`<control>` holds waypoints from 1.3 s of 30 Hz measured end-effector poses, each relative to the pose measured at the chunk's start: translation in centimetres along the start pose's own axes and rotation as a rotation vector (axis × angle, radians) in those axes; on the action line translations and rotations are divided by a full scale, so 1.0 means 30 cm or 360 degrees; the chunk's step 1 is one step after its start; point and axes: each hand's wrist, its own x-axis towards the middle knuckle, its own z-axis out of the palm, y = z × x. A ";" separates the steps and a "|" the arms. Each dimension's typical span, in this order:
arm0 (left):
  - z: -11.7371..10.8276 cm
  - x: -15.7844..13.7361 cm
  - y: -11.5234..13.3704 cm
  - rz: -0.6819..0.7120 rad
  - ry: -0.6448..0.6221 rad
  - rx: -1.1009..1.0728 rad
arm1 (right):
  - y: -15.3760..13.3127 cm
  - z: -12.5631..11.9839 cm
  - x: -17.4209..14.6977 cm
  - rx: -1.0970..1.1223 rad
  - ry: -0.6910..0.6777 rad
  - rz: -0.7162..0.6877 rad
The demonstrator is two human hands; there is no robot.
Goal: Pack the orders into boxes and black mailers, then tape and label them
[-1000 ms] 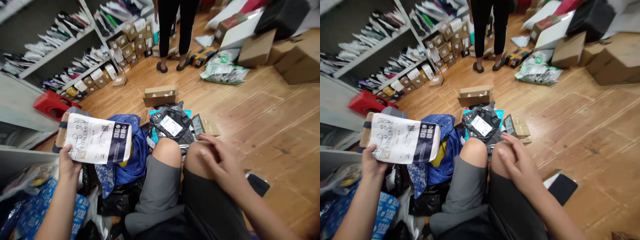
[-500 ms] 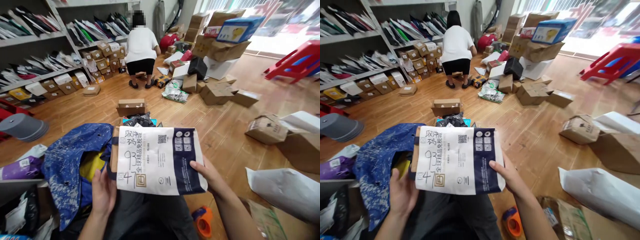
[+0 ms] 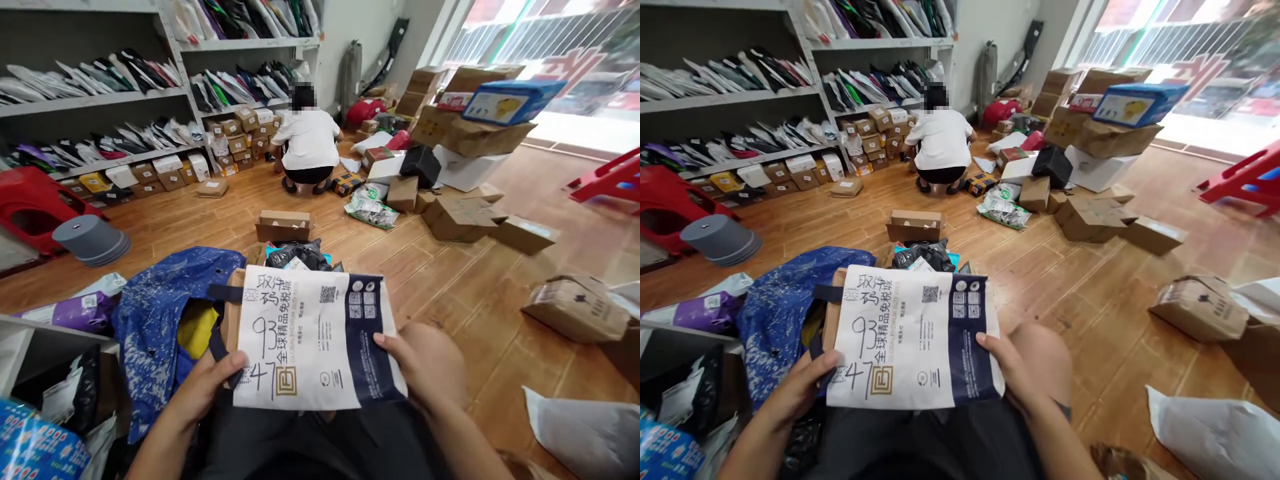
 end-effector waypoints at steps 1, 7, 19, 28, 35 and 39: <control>0.002 -0.003 -0.017 0.0053 0.0007 0.0068 | 0.055 0.006 -0.002 0.0053 0.0005 0.0132; 0.037 0.098 -0.132 0.0240 -0.0164 0.0656 | 0.399 0.010 0.010 0.0121 0.0427 0.0232; 0.222 0.255 -0.532 0.1003 -0.0706 0.2078 | 0.494 0.080 0.096 -0.0856 0.0504 -0.0268; 0.242 0.353 -0.585 0.1127 -0.0777 0.2332 | 0.561 0.011 0.143 -0.0804 0.0554 -0.0228; 0.198 0.340 -0.668 0.1023 -0.0789 0.2387 | 0.615 0.014 0.147 -0.0821 0.0405 -0.0112; 0.173 0.311 -0.682 0.0995 -0.0771 0.2413 | 0.626 0.018 0.106 -0.0832 0.0249 -0.0092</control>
